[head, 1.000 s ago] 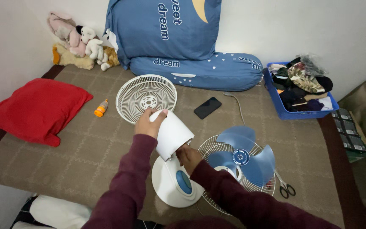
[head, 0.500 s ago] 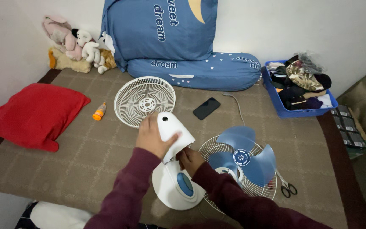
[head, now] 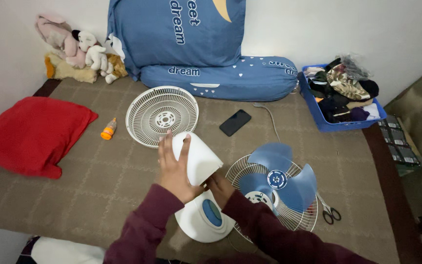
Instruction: The person assembles a white table fan by attaching the motor housing to the base and securing it with a screw. They then attach the fan blades to the motor shaft and use a screwdriver to tighten the central nut.
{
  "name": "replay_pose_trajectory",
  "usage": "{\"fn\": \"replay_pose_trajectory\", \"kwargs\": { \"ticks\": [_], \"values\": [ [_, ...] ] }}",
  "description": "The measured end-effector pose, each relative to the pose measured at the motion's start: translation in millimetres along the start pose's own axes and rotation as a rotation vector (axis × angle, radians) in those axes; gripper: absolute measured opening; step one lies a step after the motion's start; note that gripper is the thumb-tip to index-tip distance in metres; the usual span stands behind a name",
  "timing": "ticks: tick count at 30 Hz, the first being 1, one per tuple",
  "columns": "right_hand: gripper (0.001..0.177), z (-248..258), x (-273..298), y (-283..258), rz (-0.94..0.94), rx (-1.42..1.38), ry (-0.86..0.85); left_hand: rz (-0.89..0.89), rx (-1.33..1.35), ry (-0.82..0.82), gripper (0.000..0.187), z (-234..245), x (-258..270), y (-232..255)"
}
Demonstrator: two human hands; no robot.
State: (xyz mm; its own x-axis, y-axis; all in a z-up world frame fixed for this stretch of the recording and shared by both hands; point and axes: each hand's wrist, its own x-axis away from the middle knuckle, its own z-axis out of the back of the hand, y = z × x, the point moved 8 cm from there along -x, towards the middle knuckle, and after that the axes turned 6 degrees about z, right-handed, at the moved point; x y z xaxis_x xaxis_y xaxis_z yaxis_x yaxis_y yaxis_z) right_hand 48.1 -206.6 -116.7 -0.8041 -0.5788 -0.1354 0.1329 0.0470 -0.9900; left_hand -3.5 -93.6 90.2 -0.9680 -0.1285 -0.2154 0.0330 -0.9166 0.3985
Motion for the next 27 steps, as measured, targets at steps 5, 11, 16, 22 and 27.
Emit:
{"fn": "replay_pose_trajectory", "kwargs": {
  "ticks": [5,11,16,22,27],
  "values": [
    [0.035,-1.1,0.9,10.7,0.017,-0.039,-0.052,0.178,-0.044,-0.086,0.138,-5.4,2.4,7.4],
    [0.036,0.6,5.9,1.0,0.054,-0.056,-0.029,0.183,-0.089,-0.106,0.132,-1.7,6.3,20.3],
    [0.038,3.5,11.8,2.5,-0.054,0.012,-0.017,0.211,-0.099,-0.245,0.132,-0.2,10.3,20.3],
    [0.051,1.2,18.6,34.3,-0.165,-0.162,-0.023,0.178,0.019,-0.146,0.139,11.2,18.4,27.2],
    [0.065,6.5,18.6,56.1,-0.400,-0.128,-0.145,0.152,-0.041,-0.146,0.139,5.6,14.6,25.9]
  ]
}}
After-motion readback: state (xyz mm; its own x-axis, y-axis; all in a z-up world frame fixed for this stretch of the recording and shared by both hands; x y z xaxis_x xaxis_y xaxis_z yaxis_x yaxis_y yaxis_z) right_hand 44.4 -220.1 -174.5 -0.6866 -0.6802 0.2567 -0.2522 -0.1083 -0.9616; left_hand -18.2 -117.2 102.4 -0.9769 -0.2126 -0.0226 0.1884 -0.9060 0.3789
